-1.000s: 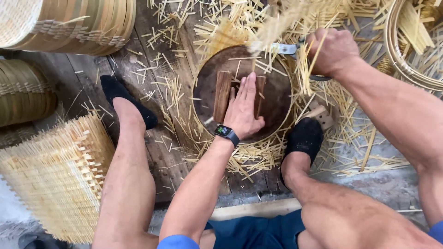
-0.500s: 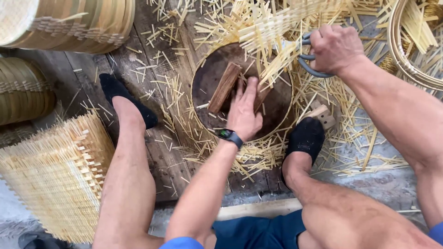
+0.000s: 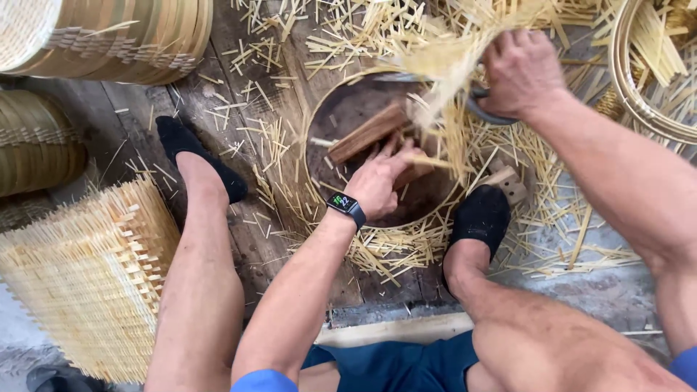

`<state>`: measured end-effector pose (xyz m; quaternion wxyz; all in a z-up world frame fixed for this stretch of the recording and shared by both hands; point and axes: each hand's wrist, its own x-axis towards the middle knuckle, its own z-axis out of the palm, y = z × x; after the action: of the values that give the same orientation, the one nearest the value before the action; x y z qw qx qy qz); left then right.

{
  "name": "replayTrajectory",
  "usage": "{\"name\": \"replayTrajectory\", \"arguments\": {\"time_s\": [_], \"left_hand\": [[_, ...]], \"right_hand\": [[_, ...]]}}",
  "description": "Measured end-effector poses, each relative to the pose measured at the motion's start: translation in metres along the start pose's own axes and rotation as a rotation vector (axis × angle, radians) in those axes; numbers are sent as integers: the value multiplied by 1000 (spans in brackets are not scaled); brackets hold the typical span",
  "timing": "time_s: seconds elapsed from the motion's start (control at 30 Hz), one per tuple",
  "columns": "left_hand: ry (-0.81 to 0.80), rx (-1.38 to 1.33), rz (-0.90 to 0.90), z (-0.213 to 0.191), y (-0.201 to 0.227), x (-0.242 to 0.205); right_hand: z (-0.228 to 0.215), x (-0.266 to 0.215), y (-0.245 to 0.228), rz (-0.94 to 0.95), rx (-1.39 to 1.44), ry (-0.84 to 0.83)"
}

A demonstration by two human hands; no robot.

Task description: Assembling and trimming round bamboo lids or tray bases using woven strips and scissors.

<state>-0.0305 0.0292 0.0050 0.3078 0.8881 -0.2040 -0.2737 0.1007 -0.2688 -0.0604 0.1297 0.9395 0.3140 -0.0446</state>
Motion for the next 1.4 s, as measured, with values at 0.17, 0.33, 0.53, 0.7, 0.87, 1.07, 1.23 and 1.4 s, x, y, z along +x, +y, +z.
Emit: {"name": "replayTrajectory", "arguments": {"time_s": [0.17, 0.33, 0.53, 0.7, 0.87, 1.07, 1.23, 1.4], "left_hand": [[-103, 21, 56, -13, -5, -5], [-170, 76, 97, -16, -9, -6], [-290, 162, 171, -19, -11, -7], [-222, 196, 238, -5, -24, -12], [39, 141, 195, 4, -16, -33], [488, -42, -106, 25, 10, -15], [662, -101, -276, 27, 22, 1], [500, -83, -301, -2, 10, 5]], "right_hand": [[86, 4, -7, 113, 169, -307], [-2, 10, -1, 80, 216, -285], [0, 33, -25, -94, -200, 132], [-16, 39, 10, 157, 330, -601], [74, 28, 119, 309, 759, -444], [1, -53, 135, 260, 483, -973], [31, -53, 80, 58, 550, -1214], [52, -6, 138, 448, 891, -830]]}}
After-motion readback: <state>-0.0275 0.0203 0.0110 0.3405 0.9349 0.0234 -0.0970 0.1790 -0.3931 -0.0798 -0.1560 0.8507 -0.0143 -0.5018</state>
